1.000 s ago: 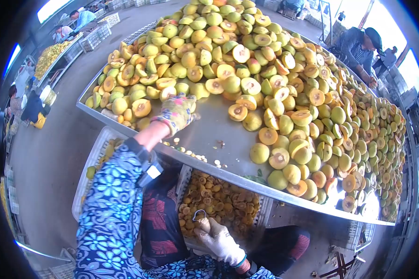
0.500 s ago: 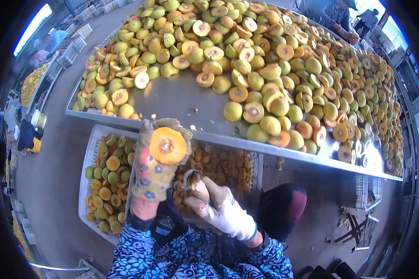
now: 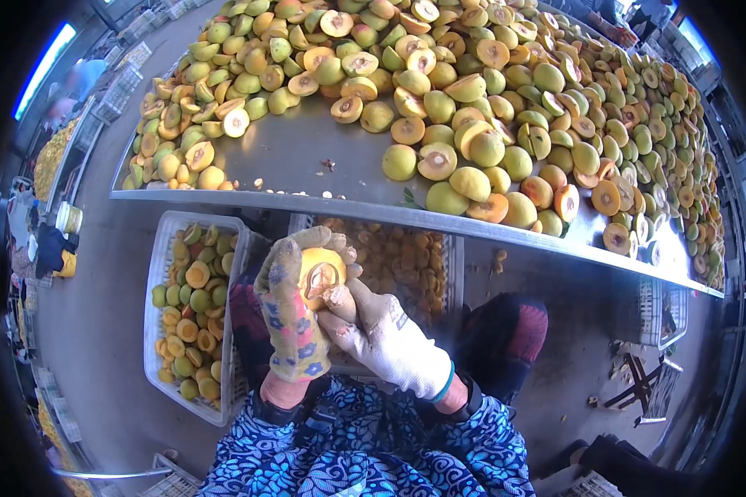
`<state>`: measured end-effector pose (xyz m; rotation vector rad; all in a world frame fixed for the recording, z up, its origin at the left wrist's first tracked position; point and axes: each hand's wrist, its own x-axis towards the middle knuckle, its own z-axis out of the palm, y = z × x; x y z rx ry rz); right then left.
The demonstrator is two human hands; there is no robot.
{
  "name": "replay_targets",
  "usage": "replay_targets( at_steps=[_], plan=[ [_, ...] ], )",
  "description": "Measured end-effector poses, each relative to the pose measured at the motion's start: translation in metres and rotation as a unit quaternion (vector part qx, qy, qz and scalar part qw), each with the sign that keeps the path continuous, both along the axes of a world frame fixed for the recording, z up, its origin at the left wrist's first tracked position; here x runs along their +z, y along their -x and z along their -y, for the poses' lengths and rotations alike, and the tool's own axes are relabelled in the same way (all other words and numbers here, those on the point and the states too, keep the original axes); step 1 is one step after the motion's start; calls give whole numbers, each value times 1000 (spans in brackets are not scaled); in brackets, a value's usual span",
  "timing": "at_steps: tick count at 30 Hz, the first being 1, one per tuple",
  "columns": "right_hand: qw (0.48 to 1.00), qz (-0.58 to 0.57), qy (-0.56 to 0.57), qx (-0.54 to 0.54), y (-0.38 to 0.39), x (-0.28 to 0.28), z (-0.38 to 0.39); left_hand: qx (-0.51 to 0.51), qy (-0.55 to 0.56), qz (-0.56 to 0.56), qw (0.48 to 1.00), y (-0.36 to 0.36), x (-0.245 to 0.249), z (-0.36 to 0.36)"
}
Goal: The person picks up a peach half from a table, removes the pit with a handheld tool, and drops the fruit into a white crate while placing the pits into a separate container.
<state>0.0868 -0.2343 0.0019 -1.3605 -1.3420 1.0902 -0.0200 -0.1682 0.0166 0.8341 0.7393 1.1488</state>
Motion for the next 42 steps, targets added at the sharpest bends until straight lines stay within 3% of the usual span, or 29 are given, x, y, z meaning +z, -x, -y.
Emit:
replay_targets(
  at_steps=[7, 9, 14, 17, 21, 24, 25, 27, 28, 29, 32, 33, 35, 36, 37, 39, 40, 41, 42],
  plan=[
    [997, -23, 26, 68, -11, -8, -4, 12, -21, -41, 999, 2, -12, -3],
    [995, -26, 32, 90, -12, -9, -5, 34, -65, -106, 992, 5, -21, -6],
    [989, -101, -32, 99, -8, -22, -6, 39, -82, -126, 988, 1, -16, -2],
    [998, -20, -10, 61, -10, -22, -9, 8, -111, -137, 984, 5, -16, -13],
    [996, 63, 50, 47, -12, -17, -7, -59, -92, -257, 960, 12, -13, -26],
    [991, 87, 70, 69, -17, -18, -5, -221, -10, -316, 923, 22, -5, -40],
    [992, 86, 70, 67, -18, -15, -3, -223, -10, -317, 922, 28, -9, -43],
    [996, 36, 35, 72, -27, -3, -4, -236, -290, -242, 895, 36, -16, -49],
    [996, 38, 29, 71, -28, -3, -5, -190, -296, -229, 908, 33, -10, -37],
    [997, 4, 12, 79, -26, -4, -4, -76, -259, -210, 940, 24, -15, -18],
    [988, -68, 50, 130, -14, -10, -1, 37, -307, -174, 935, 24, -39, -4],
    [987, -65, 68, 134, -10, -7, 0, 40, -303, -176, 936, 31, -36, -9],
    [983, -62, 107, 140, -12, -4, 0, -171, -335, -363, 852, 40, -13, -27],
    [978, -59, 143, 142, -13, -2, 0, -224, -122, -286, 924, 36, -2, -28],
    [978, -58, 142, 142, -15, 1, -1, -223, -124, -285, 924, 34, -5, -28],
    [942, -142, 241, 183, -18, 4, -2, -183, -144, -140, 962, 30, -15, -26],
    [942, -142, 242, 183, -17, 3, -1, -72, -77, -41, 994, 10, 1, -9],
    [930, -170, 262, 192, -16, 3, 0, -71, -78, -40, 994, 14, -5, -10],
    [917, -197, 281, 202, -16, 2, 0, -86, -166, -84, 979, 23, -18, -11]
  ],
)
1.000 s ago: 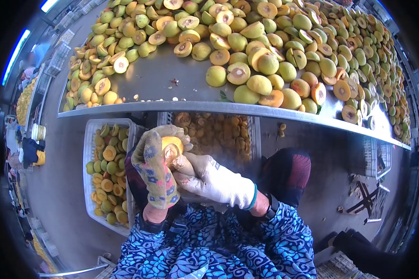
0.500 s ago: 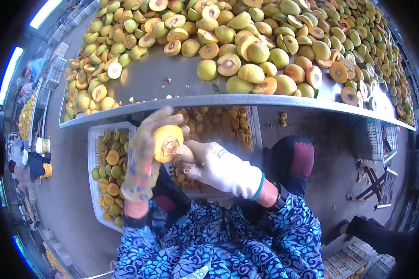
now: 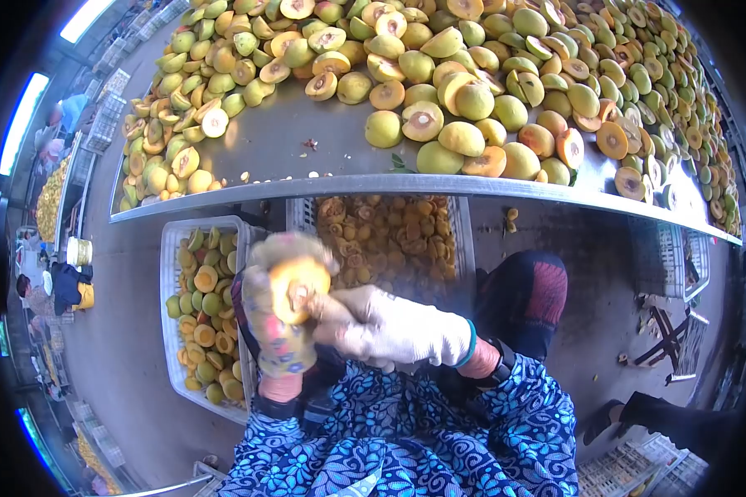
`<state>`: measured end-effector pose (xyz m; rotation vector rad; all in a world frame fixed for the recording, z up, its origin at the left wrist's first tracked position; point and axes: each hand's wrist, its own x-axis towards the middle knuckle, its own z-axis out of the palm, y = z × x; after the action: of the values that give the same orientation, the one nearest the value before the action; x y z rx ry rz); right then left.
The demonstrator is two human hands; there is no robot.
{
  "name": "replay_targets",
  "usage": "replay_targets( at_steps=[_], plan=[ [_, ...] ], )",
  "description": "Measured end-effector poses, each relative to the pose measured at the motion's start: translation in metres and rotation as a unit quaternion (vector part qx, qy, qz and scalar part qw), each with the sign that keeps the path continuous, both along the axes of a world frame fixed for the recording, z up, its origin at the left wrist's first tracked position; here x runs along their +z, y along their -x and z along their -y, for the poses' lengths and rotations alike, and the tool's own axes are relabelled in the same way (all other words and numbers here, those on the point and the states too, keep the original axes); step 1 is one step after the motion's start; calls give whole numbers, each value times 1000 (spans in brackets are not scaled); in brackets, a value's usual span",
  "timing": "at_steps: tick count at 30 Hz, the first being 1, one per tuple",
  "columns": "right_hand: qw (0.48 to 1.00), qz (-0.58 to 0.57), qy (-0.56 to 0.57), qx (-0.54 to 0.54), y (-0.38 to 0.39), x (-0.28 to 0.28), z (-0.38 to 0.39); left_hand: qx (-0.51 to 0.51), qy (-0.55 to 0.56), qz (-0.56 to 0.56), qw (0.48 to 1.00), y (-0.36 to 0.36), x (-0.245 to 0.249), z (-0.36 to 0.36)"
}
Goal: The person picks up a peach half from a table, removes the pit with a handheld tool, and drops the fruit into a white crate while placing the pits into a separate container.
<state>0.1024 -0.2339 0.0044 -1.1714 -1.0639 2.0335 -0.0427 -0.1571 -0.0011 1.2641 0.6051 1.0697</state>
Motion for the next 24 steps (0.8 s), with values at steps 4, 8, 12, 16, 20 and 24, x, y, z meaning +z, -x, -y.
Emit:
replay_targets(
  at_steps=[4, 8, 12, 16, 20, 24],
  plan=[
    [999, 4, -23, 32, 2, -10, 5, -129, -18, -215, 968, 19, 22, -25],
    [986, -160, 31, -18, -7, -2, 5, -43, 55, -42, 997, -4, 18, 1],
    [987, -155, 51, 12, 6, -22, 12, 26, -177, -125, 976, 17, -20, 12],
    [975, -197, 106, -4, 5, -21, 11, -200, 134, -178, 954, 31, 16, -19],
    [949, -266, 169, 19, 2, -26, 6, 34, 120, 58, 991, 6, -5, 20],
    [993, -95, 62, 45, 11, -21, 6, -3, 63, -39, 997, 30, -12, 5]
  ],
)
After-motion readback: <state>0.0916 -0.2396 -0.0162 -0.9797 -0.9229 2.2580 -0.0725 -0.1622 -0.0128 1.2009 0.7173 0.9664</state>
